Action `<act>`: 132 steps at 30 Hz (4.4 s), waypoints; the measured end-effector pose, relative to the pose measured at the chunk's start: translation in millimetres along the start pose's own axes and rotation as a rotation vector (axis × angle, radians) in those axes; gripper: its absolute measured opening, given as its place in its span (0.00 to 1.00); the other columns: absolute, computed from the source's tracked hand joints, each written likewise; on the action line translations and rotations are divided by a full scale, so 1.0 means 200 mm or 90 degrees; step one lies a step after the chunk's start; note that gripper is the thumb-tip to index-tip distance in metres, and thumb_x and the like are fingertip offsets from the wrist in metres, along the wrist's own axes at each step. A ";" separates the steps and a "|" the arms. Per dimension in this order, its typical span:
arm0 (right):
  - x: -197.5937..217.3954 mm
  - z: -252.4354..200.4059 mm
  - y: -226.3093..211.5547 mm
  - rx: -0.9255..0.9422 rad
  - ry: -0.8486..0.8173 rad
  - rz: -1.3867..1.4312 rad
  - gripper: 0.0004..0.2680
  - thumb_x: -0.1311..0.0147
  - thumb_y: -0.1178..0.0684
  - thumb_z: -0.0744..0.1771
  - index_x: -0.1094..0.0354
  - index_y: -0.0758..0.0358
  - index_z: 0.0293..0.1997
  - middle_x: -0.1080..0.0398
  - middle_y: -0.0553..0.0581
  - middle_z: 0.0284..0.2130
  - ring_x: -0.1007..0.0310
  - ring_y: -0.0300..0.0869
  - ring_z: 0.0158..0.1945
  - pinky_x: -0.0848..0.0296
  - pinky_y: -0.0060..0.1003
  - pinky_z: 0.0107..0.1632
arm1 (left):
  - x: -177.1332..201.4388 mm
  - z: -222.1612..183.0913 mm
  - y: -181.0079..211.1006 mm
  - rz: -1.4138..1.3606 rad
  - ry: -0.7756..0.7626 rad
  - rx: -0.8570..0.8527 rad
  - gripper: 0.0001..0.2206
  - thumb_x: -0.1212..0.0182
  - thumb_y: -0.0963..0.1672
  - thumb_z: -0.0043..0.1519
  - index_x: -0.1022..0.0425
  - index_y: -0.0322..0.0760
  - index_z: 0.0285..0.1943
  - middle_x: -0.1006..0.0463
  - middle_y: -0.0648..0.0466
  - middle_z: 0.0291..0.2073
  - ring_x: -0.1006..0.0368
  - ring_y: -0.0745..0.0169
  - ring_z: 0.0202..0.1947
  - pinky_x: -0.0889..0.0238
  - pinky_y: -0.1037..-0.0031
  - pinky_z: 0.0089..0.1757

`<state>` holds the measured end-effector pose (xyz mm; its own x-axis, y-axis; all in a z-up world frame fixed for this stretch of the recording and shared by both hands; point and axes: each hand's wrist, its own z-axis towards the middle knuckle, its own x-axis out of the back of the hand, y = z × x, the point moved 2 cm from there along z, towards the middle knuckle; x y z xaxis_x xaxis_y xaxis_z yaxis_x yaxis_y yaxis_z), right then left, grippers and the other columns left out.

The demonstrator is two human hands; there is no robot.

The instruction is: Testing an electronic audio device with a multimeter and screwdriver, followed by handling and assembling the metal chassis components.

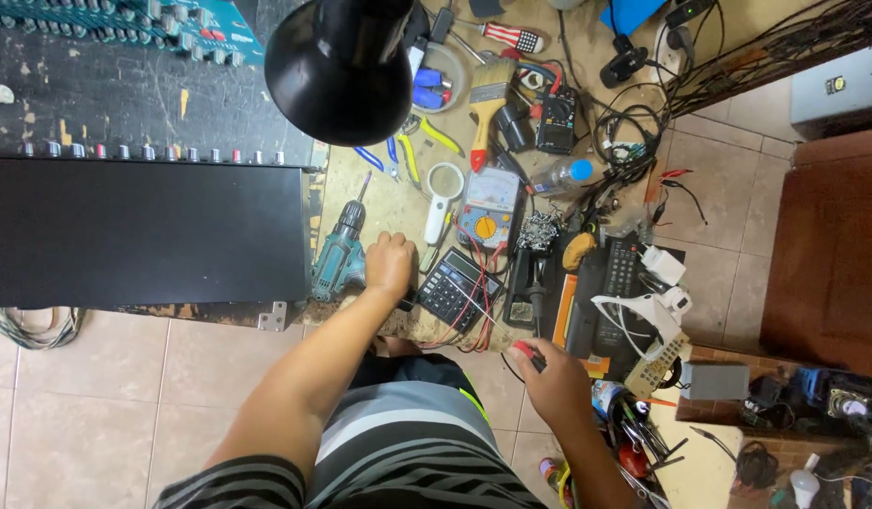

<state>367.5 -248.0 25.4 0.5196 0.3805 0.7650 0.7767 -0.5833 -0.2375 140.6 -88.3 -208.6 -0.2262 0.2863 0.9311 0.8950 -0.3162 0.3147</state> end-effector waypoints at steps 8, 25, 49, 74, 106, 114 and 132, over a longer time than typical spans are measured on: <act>-0.05 -0.15 -0.19 0.154 0.125 0.217 0.14 0.45 0.45 0.67 0.22 0.57 0.54 0.20 0.54 0.49 0.22 0.44 0.53 0.25 0.40 0.54 | 0.47 -0.21 0.17 -1.115 -0.164 0.548 0.08 0.42 0.41 0.67 0.22 0.33 0.52 0.20 0.52 0.38 0.30 0.69 0.28 0.32 0.82 0.32; 0.03 0.18 -0.19 0.348 -0.063 0.201 0.13 0.40 0.47 0.65 0.21 0.55 0.53 0.19 0.53 0.48 0.20 0.43 0.53 0.21 0.37 0.54 | 0.68 -0.54 0.15 -1.379 0.262 0.607 0.09 0.39 0.40 0.65 0.24 0.26 0.50 0.18 0.44 0.47 0.21 0.63 0.45 0.24 0.81 0.47; -0.03 0.45 -0.18 0.585 0.032 0.281 0.09 0.34 0.49 0.65 0.19 0.55 0.48 0.21 0.60 0.32 0.19 0.56 0.37 0.23 0.45 0.41 | 1.07 -0.76 0.00 -0.048 0.431 0.212 0.23 0.24 0.56 0.54 0.25 0.49 0.52 0.26 0.59 0.45 0.28 0.57 0.49 0.35 0.63 0.50; -0.15 0.56 -0.45 0.632 0.015 0.325 0.07 0.33 0.51 0.63 0.19 0.46 0.43 0.24 0.53 0.28 0.20 0.50 0.34 0.24 0.40 0.35 | 0.95 -0.53 -0.16 0.240 0.320 0.191 0.39 0.24 0.45 0.60 0.43 0.29 0.78 0.45 0.33 0.75 0.51 0.31 0.75 0.58 0.47 0.67; 0.00 0.60 -0.58 0.698 -0.008 0.173 0.06 0.36 0.49 0.65 0.19 0.48 0.44 0.24 0.55 0.31 0.20 0.50 0.36 0.23 0.42 0.36 | 0.96 -0.53 -0.14 0.211 0.328 0.194 0.37 0.25 0.43 0.60 0.42 0.29 0.77 0.44 0.32 0.74 0.51 0.30 0.74 0.58 0.45 0.67; -0.04 0.63 -0.58 0.612 -0.199 0.211 0.08 0.43 0.48 0.68 0.20 0.55 0.45 0.21 0.61 0.32 0.20 0.57 0.41 0.23 0.45 0.42 | 0.97 -0.54 -0.14 0.207 0.311 0.203 0.37 0.27 0.43 0.61 0.44 0.30 0.78 0.46 0.33 0.75 0.53 0.31 0.75 0.59 0.46 0.68; -0.02 0.64 -0.59 0.452 -0.281 0.191 0.08 0.35 0.44 0.63 0.22 0.53 0.37 0.22 0.54 0.27 0.19 0.51 0.40 0.27 0.42 0.42 | 0.96 -0.54 -0.15 0.216 0.304 0.195 0.39 0.26 0.43 0.61 0.46 0.28 0.79 0.48 0.33 0.76 0.55 0.29 0.76 0.60 0.46 0.68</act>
<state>319.2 -89.5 -25.7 0.7125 0.6108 0.3453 0.5475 -0.1762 -0.8180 28.3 -121.3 -20.4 0.0047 -0.2382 0.9712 0.9996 -0.0261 -0.0113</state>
